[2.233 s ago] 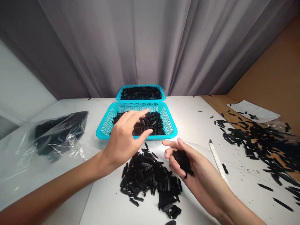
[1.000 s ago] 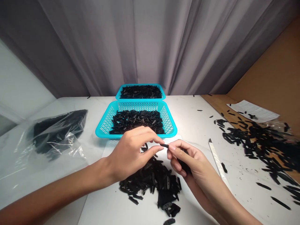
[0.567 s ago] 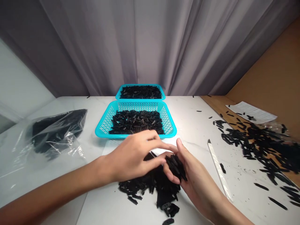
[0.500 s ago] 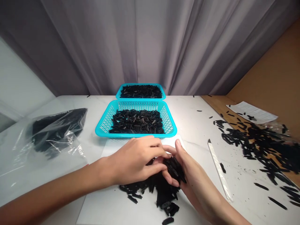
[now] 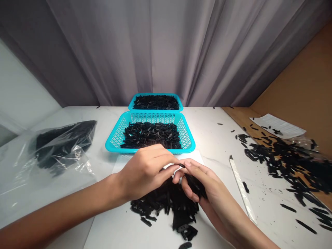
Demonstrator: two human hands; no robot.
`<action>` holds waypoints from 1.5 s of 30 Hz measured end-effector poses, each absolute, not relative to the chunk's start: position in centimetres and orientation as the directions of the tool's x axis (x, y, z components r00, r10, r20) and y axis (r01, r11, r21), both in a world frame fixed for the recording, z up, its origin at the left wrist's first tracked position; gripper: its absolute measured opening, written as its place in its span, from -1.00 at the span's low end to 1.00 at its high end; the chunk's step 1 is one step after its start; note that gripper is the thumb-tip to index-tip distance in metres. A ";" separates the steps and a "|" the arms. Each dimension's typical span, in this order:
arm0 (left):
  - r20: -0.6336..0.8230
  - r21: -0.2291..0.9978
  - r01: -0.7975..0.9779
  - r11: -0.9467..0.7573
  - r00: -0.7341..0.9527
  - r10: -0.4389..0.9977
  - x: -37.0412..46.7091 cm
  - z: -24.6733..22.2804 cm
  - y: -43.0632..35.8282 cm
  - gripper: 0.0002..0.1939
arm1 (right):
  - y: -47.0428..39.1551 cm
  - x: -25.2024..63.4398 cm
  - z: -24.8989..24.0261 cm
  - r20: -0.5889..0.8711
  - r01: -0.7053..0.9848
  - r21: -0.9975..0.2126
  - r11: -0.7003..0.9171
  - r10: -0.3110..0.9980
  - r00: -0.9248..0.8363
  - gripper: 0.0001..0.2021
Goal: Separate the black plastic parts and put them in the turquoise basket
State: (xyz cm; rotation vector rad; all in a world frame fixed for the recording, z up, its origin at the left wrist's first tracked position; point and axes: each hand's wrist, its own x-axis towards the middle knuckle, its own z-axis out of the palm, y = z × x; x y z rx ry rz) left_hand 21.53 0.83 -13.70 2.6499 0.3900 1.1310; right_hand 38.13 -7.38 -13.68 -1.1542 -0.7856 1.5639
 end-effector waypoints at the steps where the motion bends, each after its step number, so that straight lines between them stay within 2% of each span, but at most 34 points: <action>1: 0.676 0.325 0.165 -0.931 0.648 0.351 21.5 -13.6 0.9 -0.90 | -7.3 38.2 -13.7 -0.290 -0.332 -0.900 -0.282 0.957 -0.027 -0.73; 9: 0.673 0.406 0.175 -0.897 0.606 0.424 21.7 -13.2 0.9 -0.95 | -7.4 38.8 -14.0 -0.256 -0.248 -0.939 -0.236 0.965 0.049 -0.73; 20: 0.617 0.444 0.208 -0.872 0.635 0.466 21.7 -13.3 0.7 -0.96 | -7.3 38.9 -13.8 -0.239 -0.264 -0.940 -0.218 0.970 0.049 -0.69; 23: 0.661 0.387 0.358 -0.850 0.534 0.526 21.5 -13.1 1.4 -0.96 | -7.3 38.9 -13.8 -0.269 -0.323 -0.914 -0.247 0.963 0.024 -0.71; 26: 0.686 0.365 0.544 -0.756 0.392 0.613 21.2 -12.5 2.0 -0.68 | -7.4 38.9 -13.6 -0.324 -0.403 -0.862 -0.309 0.946 -0.032 -0.64; 28: 0.625 0.418 0.492 -0.763 0.454 0.635 21.2 -12.2 1.8 -0.61 | -7.4 38.8 -13.5 -0.355 -0.423 -0.835 -0.352 0.932 -0.075 -0.56; 31: 0.466 0.539 0.266 -0.799 0.696 0.546 21.5 -12.1 0.8 -0.79 | -7.6 38.7 -13.4 -0.367 -0.382 -0.832 -0.402 0.916 -0.163 -0.41; 33: 0.391 0.584 0.178 -0.792 0.793 0.467 21.8 -12.4 0.0 -0.84 | -7.8 38.5 -13.5 -0.361 -0.313 -0.854 -0.416 0.907 -0.218 -0.34; 36: 0.363 0.617 0.155 -0.772 0.814 0.453 22.1 -13.0 -0.7 -0.91 | -8.1 38.3 -13.8 -0.365 -0.206 -0.883 -0.423 0.892 -0.268 -0.27; 39: 0.396 0.622 0.127 -0.773 0.801 0.450 22.1 -13.4 -0.6 -0.95 | -8.2 38.1 -13.8 -0.364 -0.169 -0.892 -0.419 0.887 -0.284 -0.24; 41: 0.457 0.597 0.098 -0.796 0.774 0.438 22.1 -13.4 -0.4 -0.94 | -8.0 38.2 -13.6 -0.345 -0.182 -0.900 -0.397 0.901 -0.262 -0.30; 45: 0.600 0.489 0.136 -0.861 0.665 0.445 21.9 -13.2 0.1 -0.93 | -7.6 38.9 -13.2 -0.297 -0.193 -0.930 -0.312 0.949 -0.104 -0.65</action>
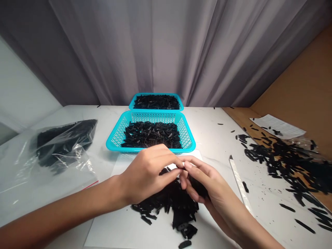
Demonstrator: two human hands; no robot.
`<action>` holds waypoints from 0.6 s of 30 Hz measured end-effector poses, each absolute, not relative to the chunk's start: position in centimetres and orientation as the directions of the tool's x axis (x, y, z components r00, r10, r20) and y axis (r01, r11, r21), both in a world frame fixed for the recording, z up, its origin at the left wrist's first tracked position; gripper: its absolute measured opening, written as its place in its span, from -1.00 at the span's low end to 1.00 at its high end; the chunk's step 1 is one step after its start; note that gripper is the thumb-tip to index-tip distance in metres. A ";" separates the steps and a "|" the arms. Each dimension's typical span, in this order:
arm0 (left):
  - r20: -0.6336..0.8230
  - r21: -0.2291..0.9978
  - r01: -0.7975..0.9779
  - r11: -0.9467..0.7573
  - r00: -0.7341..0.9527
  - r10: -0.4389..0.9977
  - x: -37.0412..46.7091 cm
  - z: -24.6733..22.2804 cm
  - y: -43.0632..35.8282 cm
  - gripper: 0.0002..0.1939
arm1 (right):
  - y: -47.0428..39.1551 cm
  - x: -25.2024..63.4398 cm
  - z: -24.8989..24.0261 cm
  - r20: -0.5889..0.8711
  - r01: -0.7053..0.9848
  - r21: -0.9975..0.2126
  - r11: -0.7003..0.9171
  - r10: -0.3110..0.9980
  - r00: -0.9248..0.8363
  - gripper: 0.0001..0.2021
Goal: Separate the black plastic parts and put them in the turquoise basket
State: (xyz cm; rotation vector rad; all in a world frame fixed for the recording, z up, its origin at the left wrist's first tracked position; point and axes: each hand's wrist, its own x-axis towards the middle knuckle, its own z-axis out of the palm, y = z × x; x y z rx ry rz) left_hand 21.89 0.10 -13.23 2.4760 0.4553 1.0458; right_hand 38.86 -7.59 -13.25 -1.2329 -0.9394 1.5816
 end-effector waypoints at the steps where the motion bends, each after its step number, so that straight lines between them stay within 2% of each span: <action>1: 0.629 0.468 0.149 -0.871 0.636 0.447 21.9 -13.2 0.2 -0.94 | -7.5 39.1 -13.3 -0.292 -0.183 -0.937 -0.299 0.954 -0.063 -0.71; 4: 0.679 0.456 0.163 -0.875 0.572 0.460 21.9 -13.0 0.3 -0.94 | -7.4 39.6 -13.5 -0.285 -0.146 -0.949 -0.281 0.958 0.008 -0.75; 12: 0.655 0.531 0.191 -0.826 0.526 0.542 21.8 -12.8 0.1 -0.85 | -7.3 39.6 -13.7 -0.269 -0.166 -0.952 -0.259 0.962 0.044 -0.72; 18: 0.528 0.687 0.207 -0.697 0.516 0.674 21.9 -12.7 0.2 -0.94 | -7.4 39.8 -13.6 -0.230 -0.097 -0.968 -0.230 0.973 -0.019 -0.64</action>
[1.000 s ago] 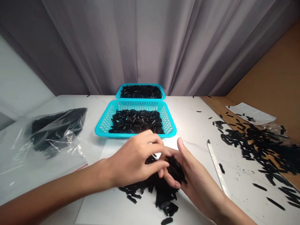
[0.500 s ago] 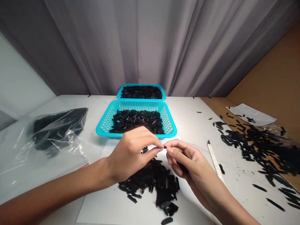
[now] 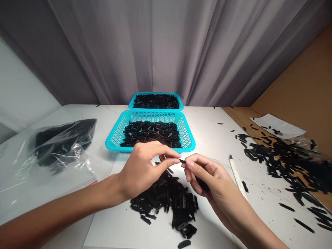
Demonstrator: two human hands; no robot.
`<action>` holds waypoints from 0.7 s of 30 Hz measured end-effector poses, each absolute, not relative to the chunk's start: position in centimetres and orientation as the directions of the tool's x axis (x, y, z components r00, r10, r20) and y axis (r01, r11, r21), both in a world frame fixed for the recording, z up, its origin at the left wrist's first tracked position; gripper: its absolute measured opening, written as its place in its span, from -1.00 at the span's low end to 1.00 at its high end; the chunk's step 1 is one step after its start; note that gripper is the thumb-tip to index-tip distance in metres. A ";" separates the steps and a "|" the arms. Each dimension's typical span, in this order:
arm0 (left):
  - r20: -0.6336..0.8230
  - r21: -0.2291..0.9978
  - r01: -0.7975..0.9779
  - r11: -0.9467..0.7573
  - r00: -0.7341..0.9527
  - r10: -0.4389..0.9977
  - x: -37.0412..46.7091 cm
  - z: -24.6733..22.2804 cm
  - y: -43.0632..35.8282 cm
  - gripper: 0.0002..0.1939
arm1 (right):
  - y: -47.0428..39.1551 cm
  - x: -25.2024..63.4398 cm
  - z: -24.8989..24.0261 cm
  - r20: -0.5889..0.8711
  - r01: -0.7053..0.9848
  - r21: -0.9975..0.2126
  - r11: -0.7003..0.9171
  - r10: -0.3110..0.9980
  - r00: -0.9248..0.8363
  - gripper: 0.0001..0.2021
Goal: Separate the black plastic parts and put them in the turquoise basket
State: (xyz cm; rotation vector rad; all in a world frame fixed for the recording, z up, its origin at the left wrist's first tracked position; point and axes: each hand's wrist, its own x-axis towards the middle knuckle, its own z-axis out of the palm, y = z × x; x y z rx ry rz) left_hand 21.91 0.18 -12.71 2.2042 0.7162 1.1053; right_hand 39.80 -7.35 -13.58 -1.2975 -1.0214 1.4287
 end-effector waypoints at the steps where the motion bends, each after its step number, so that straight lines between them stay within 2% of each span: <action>1: 0.493 0.717 0.213 -0.663 0.517 0.700 22.0 -12.7 0.1 -0.94 | -7.4 39.8 -13.6 -0.220 -0.087 -0.971 -0.221 0.975 -0.025 -0.63; 4: 0.413 0.790 0.197 -0.580 0.529 0.742 22.1 -12.5 -0.2 -0.92 | -7.4 39.8 -13.7 -0.212 -0.085 -0.973 -0.214 0.977 -0.030 -0.64; 7: 0.408 0.793 0.193 -0.578 0.535 0.740 22.1 -12.5 0.2 -0.92 | -7.3 39.7 -13.7 -0.224 -0.096 -0.970 -0.225 0.974 -0.027 -0.65; 10: 0.524 0.667 0.347 -0.659 0.409 0.747 21.4 -12.4 1.8 -0.92 | -7.3 39.6 -13.5 -0.265 -0.197 -0.944 -0.266 0.964 -0.032 -0.72; 12: 0.599 0.548 0.490 -0.678 0.336 0.727 20.9 -12.2 2.9 -0.78 | -7.3 39.5 -13.2 -0.307 -0.294 -0.903 -0.313 0.949 -0.068 -0.69; 14: 0.590 0.541 0.517 -0.664 0.329 0.737 20.6 -11.9 3.5 -0.67 | -7.4 39.4 -13.0 -0.339 -0.343 -0.869 -0.356 0.934 -0.112 -0.60; 16: 0.533 0.576 0.418 -0.702 0.458 0.711 20.8 -11.7 3.0 -0.74 | -7.5 39.3 -12.8 -0.352 -0.343 -0.859 -0.379 0.925 -0.143 -0.52; 19: 0.386 0.643 0.175 -0.746 0.767 0.513 21.6 -11.5 1.0 -0.81 | -7.6 39.0 -12.7 -0.365 -0.317 -0.852 -0.417 0.907 -0.212 -0.45; 21: 0.284 0.694 0.119 -0.710 0.862 0.421 22.1 -11.6 -0.2 -0.79 | -7.7 38.7 -12.8 -0.384 -0.293 -0.843 -0.452 0.885 -0.262 -0.39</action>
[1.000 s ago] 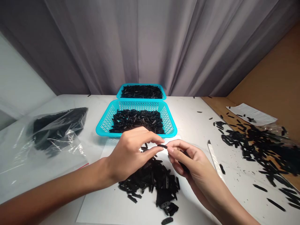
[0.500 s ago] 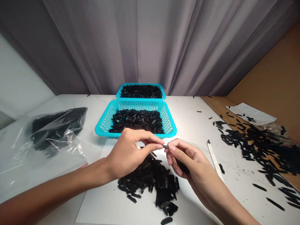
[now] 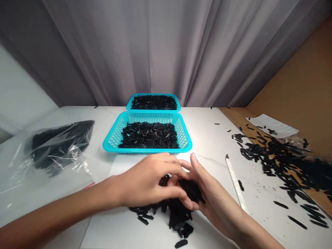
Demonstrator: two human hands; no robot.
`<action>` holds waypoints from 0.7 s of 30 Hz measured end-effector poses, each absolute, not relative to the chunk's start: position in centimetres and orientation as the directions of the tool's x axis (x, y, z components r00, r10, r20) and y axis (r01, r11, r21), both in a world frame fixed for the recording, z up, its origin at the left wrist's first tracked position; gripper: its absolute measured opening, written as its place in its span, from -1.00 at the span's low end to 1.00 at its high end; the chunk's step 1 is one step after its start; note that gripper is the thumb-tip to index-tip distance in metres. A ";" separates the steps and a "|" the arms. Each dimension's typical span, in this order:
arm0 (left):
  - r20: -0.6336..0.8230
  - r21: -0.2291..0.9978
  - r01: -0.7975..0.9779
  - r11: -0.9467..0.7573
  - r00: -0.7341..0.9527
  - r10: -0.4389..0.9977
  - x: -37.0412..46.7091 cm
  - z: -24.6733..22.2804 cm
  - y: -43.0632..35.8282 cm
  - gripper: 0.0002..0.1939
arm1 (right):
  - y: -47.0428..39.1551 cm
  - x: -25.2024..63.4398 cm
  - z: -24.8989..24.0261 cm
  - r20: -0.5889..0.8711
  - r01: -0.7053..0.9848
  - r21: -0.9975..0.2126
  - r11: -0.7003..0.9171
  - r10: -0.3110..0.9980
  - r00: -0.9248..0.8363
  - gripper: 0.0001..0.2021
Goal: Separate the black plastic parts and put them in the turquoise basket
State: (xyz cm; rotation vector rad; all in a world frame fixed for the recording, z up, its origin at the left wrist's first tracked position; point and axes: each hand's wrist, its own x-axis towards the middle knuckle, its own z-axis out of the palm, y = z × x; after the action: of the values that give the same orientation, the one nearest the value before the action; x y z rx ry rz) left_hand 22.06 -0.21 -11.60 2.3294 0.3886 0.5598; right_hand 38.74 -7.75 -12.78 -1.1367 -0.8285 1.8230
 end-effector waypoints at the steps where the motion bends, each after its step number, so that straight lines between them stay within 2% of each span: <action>1: 0.245 0.711 0.126 -0.692 0.878 0.411 22.2 -11.6 -0.6 -0.78 | -7.8 38.6 -12.8 -0.397 -0.278 -0.839 -0.467 0.876 -0.272 -0.36; 5: 0.133 0.751 0.199 -0.629 0.889 0.439 22.3 -11.7 -1.1 -0.86 | -8.1 38.2 -13.3 -0.418 -0.227 -0.834 -0.503 0.844 -0.337 -0.25; 9: 0.071 0.728 0.247 -0.640 0.901 0.429 22.2 -11.7 -0.9 -0.86 | -8.2 38.2 -13.7 -0.409 -0.218 -0.824 -0.523 0.816 -0.410 -0.25; 17: 0.284 0.713 0.063 -0.698 0.884 0.370 22.3 -12.9 -1.3 -0.87 | -8.0 38.2 -13.6 -0.422 -0.284 -0.792 -0.541 0.820 -0.387 -0.33; 21: 0.338 0.718 0.100 -0.689 0.815 0.470 22.2 -13.0 -0.8 -0.87 | -7.9 38.3 -13.4 -0.397 -0.332 -0.810 -0.483 0.869 -0.296 -0.49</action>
State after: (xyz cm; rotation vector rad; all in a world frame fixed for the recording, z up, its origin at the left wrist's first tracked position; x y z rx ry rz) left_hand 22.21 -0.84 -13.03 2.2742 0.4160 0.6634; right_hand 38.26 -7.90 -13.40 -1.0978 -0.7792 1.8769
